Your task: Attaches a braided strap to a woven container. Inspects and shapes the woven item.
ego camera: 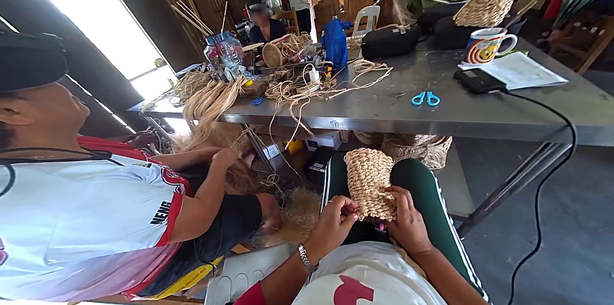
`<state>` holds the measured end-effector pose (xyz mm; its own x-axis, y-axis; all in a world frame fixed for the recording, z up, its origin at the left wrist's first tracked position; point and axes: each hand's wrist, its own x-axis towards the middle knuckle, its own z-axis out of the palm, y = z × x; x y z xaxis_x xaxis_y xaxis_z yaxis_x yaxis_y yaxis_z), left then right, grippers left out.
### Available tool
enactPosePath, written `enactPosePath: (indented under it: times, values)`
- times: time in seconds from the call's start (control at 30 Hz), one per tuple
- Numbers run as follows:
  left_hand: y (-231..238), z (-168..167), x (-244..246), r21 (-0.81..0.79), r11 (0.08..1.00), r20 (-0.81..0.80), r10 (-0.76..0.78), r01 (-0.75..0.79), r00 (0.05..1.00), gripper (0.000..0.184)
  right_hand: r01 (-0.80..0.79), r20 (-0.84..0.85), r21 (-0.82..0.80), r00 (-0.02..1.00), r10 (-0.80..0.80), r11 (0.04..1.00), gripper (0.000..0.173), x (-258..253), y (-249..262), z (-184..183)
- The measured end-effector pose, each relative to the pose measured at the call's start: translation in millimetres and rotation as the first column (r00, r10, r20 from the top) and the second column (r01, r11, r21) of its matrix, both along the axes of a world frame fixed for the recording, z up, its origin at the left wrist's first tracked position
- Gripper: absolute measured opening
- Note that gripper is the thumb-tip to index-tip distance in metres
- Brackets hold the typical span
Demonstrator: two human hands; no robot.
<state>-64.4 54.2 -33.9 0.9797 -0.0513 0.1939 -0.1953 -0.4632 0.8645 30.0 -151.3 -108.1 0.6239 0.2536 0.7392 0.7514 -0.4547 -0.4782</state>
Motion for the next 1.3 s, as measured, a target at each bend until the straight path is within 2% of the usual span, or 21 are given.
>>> enactPosePath:
  times: [0.4, 1.1, 1.3]
  values:
    - [-2.2, -3.4, -0.6, 0.008, 1.000, 0.047, -0.002, 0.001, 0.999, 0.025, 0.004, -0.013, 0.004, 1.000, -0.004, 1.000, 0.042, -1.7, -0.9, 1.7]
    - [-2.4, 1.1, -1.5, 0.025, 1.000, 0.004, -0.004, 0.004, 1.000, 0.026, 0.009, -0.003, 0.003, 1.000, -0.009, 1.000, 0.040, -0.6, -0.6, 0.9]
    - [-3.0, -1.8, -1.0, 0.027, 1.000, 0.038, -0.003, 0.002, 0.999, 0.026, 0.006, -0.013, 0.001, 1.000, -0.006, 1.000, 0.040, -1.1, -1.1, 2.0]
